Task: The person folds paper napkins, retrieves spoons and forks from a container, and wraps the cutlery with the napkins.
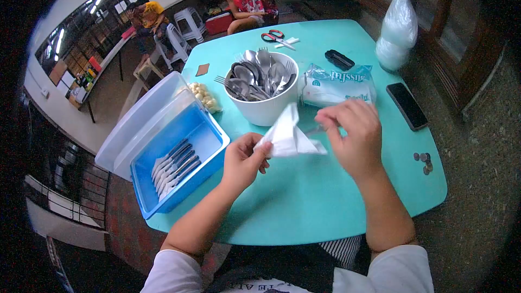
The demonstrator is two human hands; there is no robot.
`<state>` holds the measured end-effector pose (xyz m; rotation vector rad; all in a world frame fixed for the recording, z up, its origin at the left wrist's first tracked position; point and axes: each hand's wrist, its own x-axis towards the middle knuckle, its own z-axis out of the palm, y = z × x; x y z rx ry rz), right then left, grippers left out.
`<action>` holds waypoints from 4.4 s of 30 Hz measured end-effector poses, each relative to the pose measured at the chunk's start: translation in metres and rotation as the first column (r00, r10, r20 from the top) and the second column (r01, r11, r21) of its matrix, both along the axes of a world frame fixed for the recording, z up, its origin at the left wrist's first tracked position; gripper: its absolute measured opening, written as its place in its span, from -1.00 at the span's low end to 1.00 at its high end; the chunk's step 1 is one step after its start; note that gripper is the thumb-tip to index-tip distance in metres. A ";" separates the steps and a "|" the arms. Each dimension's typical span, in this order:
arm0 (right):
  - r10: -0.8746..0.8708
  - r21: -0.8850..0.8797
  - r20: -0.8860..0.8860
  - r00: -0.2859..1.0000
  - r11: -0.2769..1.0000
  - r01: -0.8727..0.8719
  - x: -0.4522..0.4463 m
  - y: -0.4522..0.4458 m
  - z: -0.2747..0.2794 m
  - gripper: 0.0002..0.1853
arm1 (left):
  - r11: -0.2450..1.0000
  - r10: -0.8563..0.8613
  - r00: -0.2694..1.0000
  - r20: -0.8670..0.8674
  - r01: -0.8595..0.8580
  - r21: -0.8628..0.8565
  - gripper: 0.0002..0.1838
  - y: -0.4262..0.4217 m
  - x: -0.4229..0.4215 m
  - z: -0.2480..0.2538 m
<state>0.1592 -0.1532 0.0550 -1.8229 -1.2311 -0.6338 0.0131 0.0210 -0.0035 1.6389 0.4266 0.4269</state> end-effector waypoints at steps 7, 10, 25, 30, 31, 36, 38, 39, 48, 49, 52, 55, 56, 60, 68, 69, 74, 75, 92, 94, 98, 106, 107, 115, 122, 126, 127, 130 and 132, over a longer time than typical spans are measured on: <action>0.114 -0.272 -0.854 0.507 0.734 -0.622 -0.051 0.022 -0.042 -0.69 | 0.971 0.173 0.941 0.289 -0.113 -0.212 -0.78 -0.007 0.002 -0.002; 0.288 0.177 -0.952 0.098 0.785 -0.593 -0.052 0.039 -0.068 -0.60 | 0.969 0.131 0.939 0.317 -0.054 -0.240 -0.80 -0.014 0.000 -0.004; 0.464 0.480 -0.877 -0.127 0.857 -0.188 -0.032 0.053 -0.092 -0.57 | 0.984 0.117 0.953 0.280 -0.072 -0.164 -0.81 -0.025 0.011 -0.020; 0.433 0.441 -0.893 -0.124 0.896 -0.048 -0.014 0.047 -0.085 -0.61 | 0.981 0.160 0.943 0.290 -0.119 -0.156 -0.80 -0.018 0.011 -0.017; 0.450 0.453 -0.885 -0.122 0.891 0.000 -0.003 0.044 -0.086 -0.62 | 0.978 0.168 0.946 0.279 -0.126 -0.164 -0.80 -0.013 0.010 -0.016; 0.218 0.187 -0.332 0.917 0.969 -0.163 0.011 0.026 -0.057 -0.73 | 0.966 0.179 0.965 0.190 -0.136 -0.222 -0.79 0.016 0.011 -0.016; 0.193 -0.022 0.087 0.977 0.981 -0.192 -0.008 0.028 -0.048 -0.69 | 0.957 0.155 0.973 0.169 -0.106 -0.271 -0.78 0.018 0.010 -0.016; 0.210 -0.092 0.127 0.970 0.976 -0.199 -0.022 0.035 -0.045 -0.67 | 0.951 0.134 0.979 0.151 -0.085 -0.298 -0.78 0.019 0.009 -0.014; 0.210 -0.218 0.272 0.939 0.964 -0.152 -0.016 0.038 -0.054 -0.78 | 0.940 -0.047 0.999 0.019 0.051 -0.337 -0.79 0.019 0.006 -0.006; 0.210 -0.221 0.267 0.941 0.963 -0.152 -0.014 0.036 -0.053 -0.80 | 0.945 -0.068 0.998 0.007 0.067 -0.321 -0.79 0.019 0.007 -0.006; 0.219 -0.202 0.217 0.951 0.963 -0.176 -0.009 0.037 -0.059 -0.81 | 0.951 -0.110 0.994 -0.018 0.100 -0.294 -0.84 0.023 0.009 -0.008; 0.229 -0.229 0.077 0.970 0.951 -0.206 -0.007 0.037 -0.062 -0.84 | 0.980 -0.168 0.986 -0.019 0.165 -0.115 -0.84 0.016 0.008 -0.007; 0.212 -0.223 0.069 0.975 0.956 -0.192 -0.009 0.036 -0.060 -0.84 | 0.979 -0.201 0.979 -0.045 0.199 -0.054 -0.84 0.016 0.007 -0.007; 0.213 -0.218 0.003 0.977 0.954 -0.207 -0.012 0.034 -0.055 -0.84 | 0.958 -0.283 0.951 -0.124 0.286 0.004 -0.85 0.016 0.004 0.000; 0.338 -0.209 -0.477 0.811 0.853 -0.479 -0.001 0.030 -0.056 -0.79 | 0.903 -0.405 0.894 -0.195 0.424 0.070 -0.86 0.023 0.000 0.003; 0.337 -0.208 -0.555 0.761 0.829 -0.519 0.001 0.030 -0.059 -0.78 | 0.896 -0.414 0.887 -0.206 0.437 0.082 -0.86 0.023 -0.001 0.003; 0.293 -0.177 -0.793 0.533 0.727 -0.663 0.006 0.034 -0.075 -0.75 | 0.848 -0.435 0.869 -0.234 0.483 0.218 -0.86 0.028 -0.005 0.011; 0.224 -0.169 -0.868 0.444 0.707 -0.687 0.002 0.032 -0.067 -0.73 | 0.840 -0.429 0.871 -0.238 0.482 0.250 -0.85 0.029 -0.006 0.014; -0.136 0.198 -0.949 -0.284 0.444 -0.874 0.016 0.020 -0.058 -0.54 | 0.468 -0.467 0.881 -0.076 0.319 0.824 -0.83 0.011 -0.016 0.028; -0.137 0.254 -0.928 -0.348 0.452 -0.855 0.021 0.019 -0.061 -0.54 | 0.358 -0.444 0.891 -0.097 0.275 0.892 -0.80 0.009 -0.019 0.032; -0.147 0.341 -0.879 -0.453 0.470 -0.814 0.035 0.017 -0.073 -0.58 | 0.177 -0.414 0.894 -0.172 0.264 0.948 -0.69 0.001 -0.023 0.035; 0.301 -0.494 -0.590 0.749 0.599 -0.630 0.000 0.009 -0.046 -0.75 | 0.615 -0.428 0.879 -0.209 0.453 0.645 -0.61 0.019 -0.018 0.022; 0.362 -0.603 -0.361 0.860 0.612 -0.511 -0.010 0.008 -0.044 -0.78 | 0.674 -0.461 0.854 -0.242 0.514 0.530 -0.56 0.021 -0.019 0.019; 0.324 -0.682 -0.263 0.909 0.604 -0.412 -0.043 0.008 -0.028 -0.84 | 0.646 -0.727 0.599 -0.334 0.762 -0.040 -0.67 0.021 -0.013 0.011; 0.301 -0.637 -0.362 0.882 0.611 -0.470 -0.045 0.014 -0.038 -0.78 | 0.429 -0.399 0.780 -0.481 0.623 0.654 -0.87 0.010 -0.022 0.019; 0.225 -0.453 -0.715 0.662 0.573 -0.683 -0.031 0.013 -0.048 -0.75 | 0.253 -0.307 0.831 -0.464 0.542 0.802 -0.86 0.002 -0.021 0.017; 0.154 -0.444 -0.786 0.599 0.534 -0.719 -0.025 0.016 -0.041 -0.75 | 0.229 -0.308 0.834 -0.457 0.532 0.815 -0.85 -0.002 -0.023 0.013; 0.027 -0.358 -0.902 0.431 0.509 -0.782 -0.010 0.018 -0.046 -0.76 | 0.134 -0.287 0.870 -0.402 0.452 0.882 -0.83 -0.002 -0.016 0.015; 0.055 -0.370 -0.877 0.478 0.557 -0.744 -0.006 0.021 -0.041 -0.77 | 0.094 -0.261 0.890 -0.374 0.409 0.908 -0.80 -0.004 -0.013 0.017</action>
